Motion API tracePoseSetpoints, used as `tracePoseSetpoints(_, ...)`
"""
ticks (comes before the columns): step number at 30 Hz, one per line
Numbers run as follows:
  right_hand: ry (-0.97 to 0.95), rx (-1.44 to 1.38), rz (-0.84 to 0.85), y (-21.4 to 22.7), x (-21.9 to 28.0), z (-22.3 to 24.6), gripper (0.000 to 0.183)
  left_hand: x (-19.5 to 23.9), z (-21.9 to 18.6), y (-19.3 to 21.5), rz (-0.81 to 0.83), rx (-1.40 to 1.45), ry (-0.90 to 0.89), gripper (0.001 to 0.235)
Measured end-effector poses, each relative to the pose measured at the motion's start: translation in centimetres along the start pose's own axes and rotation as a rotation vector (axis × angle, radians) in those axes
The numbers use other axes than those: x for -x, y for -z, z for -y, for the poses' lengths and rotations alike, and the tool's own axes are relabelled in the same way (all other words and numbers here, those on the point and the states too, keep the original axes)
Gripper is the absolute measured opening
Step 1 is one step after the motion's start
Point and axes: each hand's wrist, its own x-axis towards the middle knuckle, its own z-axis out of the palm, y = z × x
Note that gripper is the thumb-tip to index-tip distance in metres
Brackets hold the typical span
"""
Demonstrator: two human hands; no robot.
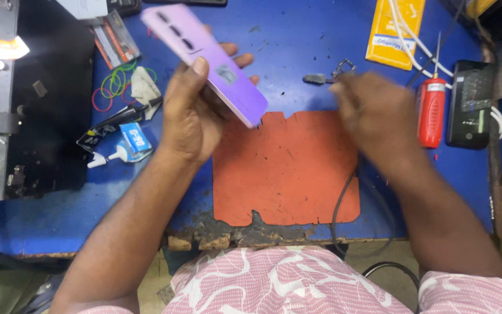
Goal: The person holds a purple smartphone and wipes the front and back surfaces with a small cloth. They rotate the device to clean different sides, then use a metal tool to scrape residue from the back label area. The phone remains on a red mat on a blue workbench.
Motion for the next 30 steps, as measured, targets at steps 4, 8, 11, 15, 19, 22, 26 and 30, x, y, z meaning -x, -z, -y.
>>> tracePoseSetpoints(4, -0.048, 0.191, 0.042, 0.6, -0.5, -4.5, 0.013, 0.7, 0.8, -0.4, 0.196, 0.024, 0.1, 0.076)
tracePoseSetpoints(8, -0.043, 0.31, 0.082, 0.8, -0.5, -5.8, 0.016, 1.0, 0.4, -1.5, 0.281, 0.079, 0.185, 0.086)
tracePoseSetpoints(11, -0.095, 0.334, 0.136, 0.9, -0.7, -5.5, 0.025, 1.1, 0.3, -1.8, 0.32, 0.094, 0.234, 0.089)
tracePoseSetpoints(15, -0.079, 0.376, 0.134, 1.0, -0.8, -5.0, 0.025, 1.4, 0.4, -1.6, 0.347, 0.085, 0.267, 0.087)
tracePoseSetpoints(19, -0.044, 0.36, 0.1, 1.2, -0.6, -4.6, 0.02, 1.4, 0.2, -1.7, 0.353, 0.059, 0.249, 0.087)
tracePoseSetpoints(22, 0.01, 0.252, 0.113, 1.2, -0.9, -4.4, 0.016, 1.3, 0.2, -1.9, 0.351, 0.087, 0.242, 0.086)
tracePoseSetpoints(26, 0.085, 0.165, 0.168, 0.8, -1.1, -4.3, 0.022, 1.3, 0.4, -2.0, 0.342, 0.125, 0.257, 0.083)
tracePoseSetpoints(30, 0.026, 0.242, 0.203, 0.5, -0.6, -4.7, 0.012, 1.4, 0.5, -1.8, 0.34, 0.149, 0.27, 0.083)
